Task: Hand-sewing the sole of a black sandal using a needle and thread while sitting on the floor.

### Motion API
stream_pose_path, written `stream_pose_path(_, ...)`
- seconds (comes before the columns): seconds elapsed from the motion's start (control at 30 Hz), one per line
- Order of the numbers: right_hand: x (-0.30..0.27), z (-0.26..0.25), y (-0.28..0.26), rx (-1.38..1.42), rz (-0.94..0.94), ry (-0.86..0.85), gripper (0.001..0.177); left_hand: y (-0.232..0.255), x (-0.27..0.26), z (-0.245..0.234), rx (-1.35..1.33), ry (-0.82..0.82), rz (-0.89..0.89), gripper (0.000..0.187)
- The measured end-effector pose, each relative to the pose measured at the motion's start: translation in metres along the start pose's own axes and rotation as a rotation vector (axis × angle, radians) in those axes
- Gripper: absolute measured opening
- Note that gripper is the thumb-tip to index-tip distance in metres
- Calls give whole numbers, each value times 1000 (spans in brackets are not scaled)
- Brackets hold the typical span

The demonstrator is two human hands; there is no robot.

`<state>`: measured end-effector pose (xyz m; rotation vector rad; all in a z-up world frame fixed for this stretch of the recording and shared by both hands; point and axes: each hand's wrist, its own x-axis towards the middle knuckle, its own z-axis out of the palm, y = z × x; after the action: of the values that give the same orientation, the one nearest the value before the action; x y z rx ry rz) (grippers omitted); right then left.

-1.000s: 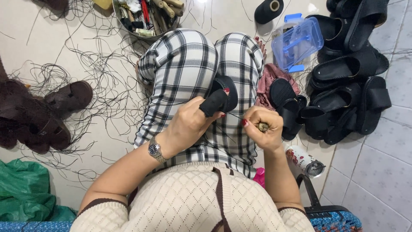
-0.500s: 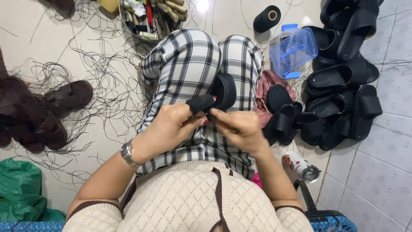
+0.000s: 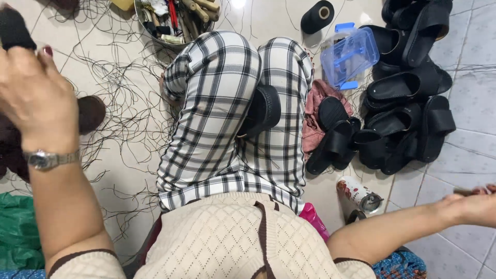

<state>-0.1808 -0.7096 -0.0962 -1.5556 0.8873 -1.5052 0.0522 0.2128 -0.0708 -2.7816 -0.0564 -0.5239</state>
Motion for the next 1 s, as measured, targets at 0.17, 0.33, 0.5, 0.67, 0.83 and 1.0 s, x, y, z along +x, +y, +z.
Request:
stream_pose_path(0.17,-188,132,-156,-184,-427,-627,23,123,21,-123,-676,-105,438,27)
stream_pose_path(0.33,-369,168,-258,57,-149,-1491,35,188,-1,-144,-1159,-296,647,14)
stream_pose_path(0.5,-383,163,-250,24,-403,-1383,5,198,-2,-140,-1070,-288,554,33)
stream_pose_path(0.67,-382,173,-246,44,7,-1373,5,208,-2,-125,-1118,-231,465,38)
stream_pose_path(0.83,-386,177,-242,50,235,-1380,5,220,-13,-113,-1139,-195,334,40)
stream_pose_path(1.0,-382,176,-243,59,144,-1404,3,221,-15,-119,-1109,-173,268,42)
